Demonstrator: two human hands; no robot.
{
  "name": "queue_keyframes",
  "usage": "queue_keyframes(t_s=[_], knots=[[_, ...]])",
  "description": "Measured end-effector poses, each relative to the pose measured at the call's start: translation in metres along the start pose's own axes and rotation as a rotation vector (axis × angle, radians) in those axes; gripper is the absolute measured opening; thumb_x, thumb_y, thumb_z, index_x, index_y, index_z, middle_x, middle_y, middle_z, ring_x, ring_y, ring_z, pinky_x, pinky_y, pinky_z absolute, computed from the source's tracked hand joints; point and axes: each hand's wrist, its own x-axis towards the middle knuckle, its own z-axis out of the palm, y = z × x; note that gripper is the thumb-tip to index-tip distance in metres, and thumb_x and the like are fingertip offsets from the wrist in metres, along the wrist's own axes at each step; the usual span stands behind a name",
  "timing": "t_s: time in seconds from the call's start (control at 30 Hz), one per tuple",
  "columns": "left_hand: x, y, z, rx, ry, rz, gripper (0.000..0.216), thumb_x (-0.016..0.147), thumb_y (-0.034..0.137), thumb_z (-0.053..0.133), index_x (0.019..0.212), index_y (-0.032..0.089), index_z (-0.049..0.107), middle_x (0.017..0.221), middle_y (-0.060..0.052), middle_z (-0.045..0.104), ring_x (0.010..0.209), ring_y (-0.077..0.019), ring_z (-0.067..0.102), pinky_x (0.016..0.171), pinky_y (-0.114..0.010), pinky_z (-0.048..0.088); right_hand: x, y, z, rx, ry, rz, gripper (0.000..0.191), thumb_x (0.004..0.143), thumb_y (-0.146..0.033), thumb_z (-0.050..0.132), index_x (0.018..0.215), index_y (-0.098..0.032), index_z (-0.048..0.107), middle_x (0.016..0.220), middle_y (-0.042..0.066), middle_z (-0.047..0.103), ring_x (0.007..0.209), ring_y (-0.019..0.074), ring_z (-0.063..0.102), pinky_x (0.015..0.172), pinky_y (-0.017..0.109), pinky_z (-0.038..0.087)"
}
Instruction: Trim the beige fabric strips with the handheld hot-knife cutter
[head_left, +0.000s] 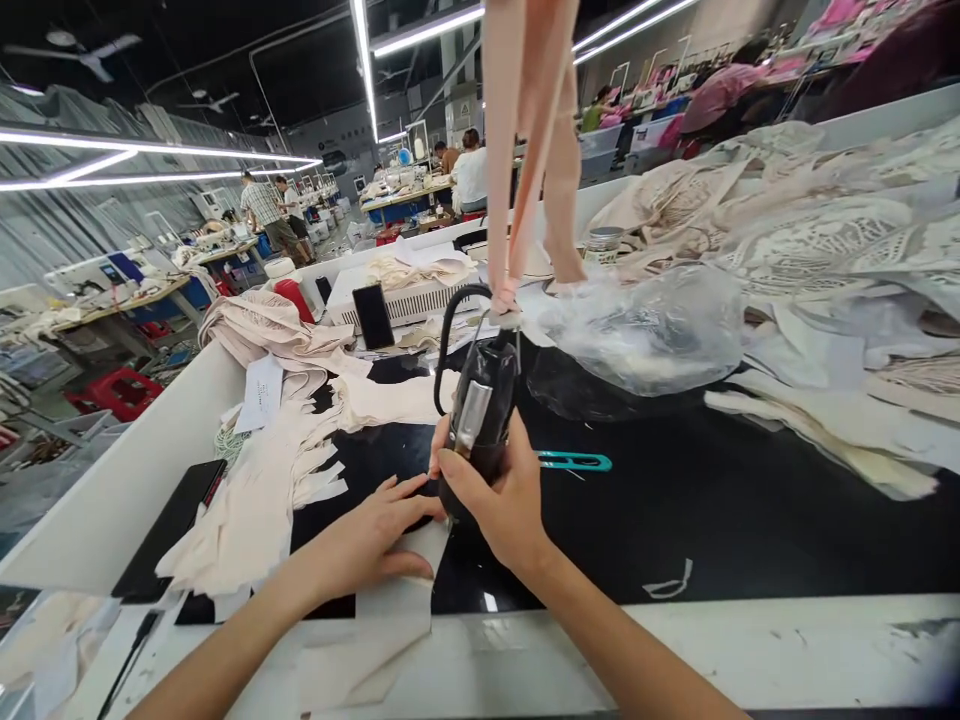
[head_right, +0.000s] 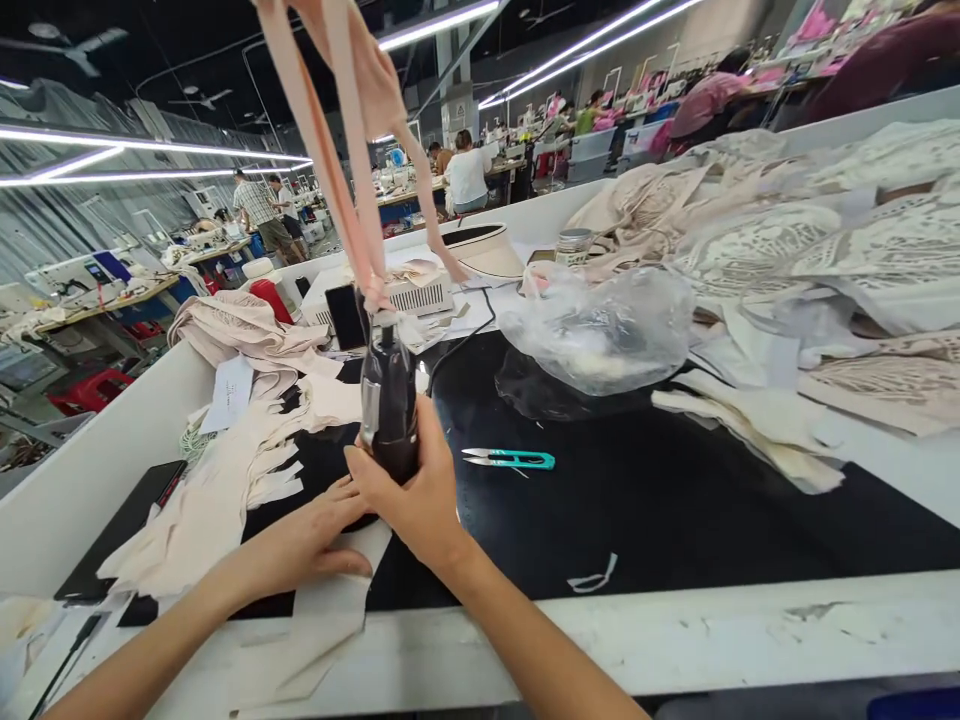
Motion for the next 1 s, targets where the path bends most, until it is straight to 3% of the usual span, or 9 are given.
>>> queue_keyframes(t_s=[0.17,0.57,0.83,1.0], knots=[[-0.002,-0.004,-0.002,0.022,-0.037,-0.025,0.054,0.093,0.027,0.083,0.142,0.028,0.061,0.157,-0.009,0.056,0.162,-0.0347,0.024,0.13,-0.069,0.018,0.0,0.001,0.003,-0.017,-0.019,0.01,0.028,0.082,-0.033,0.075,0.102,-0.027,0.057,0.084,-0.003,0.064,0.066,0.0144,0.06,0.062,0.029,0.056],[0.002,0.001,-0.007,0.066,-0.071,-0.043,0.053,0.091,0.033,0.085,0.138,0.026,0.063,0.161,-0.012,0.051,0.16,-0.0354,0.029,0.129,-0.069,0.018,-0.002,0.002,0.004,-0.01,-0.034,0.036,0.024,0.085,-0.034,0.073,0.103,-0.028,0.058,0.086,-0.001,0.062,0.068,0.0155,0.059,0.061,0.03,0.055],[0.001,-0.003,-0.003,0.053,-0.008,0.004,0.074,0.089,0.029,0.087,0.155,0.031,0.052,0.165,-0.014,0.046,0.159,-0.0365,0.032,0.126,-0.073,0.023,-0.013,0.001,0.005,0.034,-0.06,0.016,0.024,0.084,-0.033,0.074,0.101,-0.028,0.058,0.087,-0.001,0.065,0.076,0.0173,0.064,0.071,0.033,0.06],[0.0,-0.005,-0.001,0.066,0.016,0.042,0.074,0.09,0.03,0.087,0.155,0.029,0.053,0.156,-0.014,0.057,0.156,-0.0366,0.039,0.126,-0.073,0.023,-0.016,0.003,0.005,0.008,-0.059,0.019,0.019,0.088,-0.034,0.072,0.1,-0.027,0.061,0.089,0.0,0.067,0.076,0.0178,0.066,0.072,0.035,0.061]])
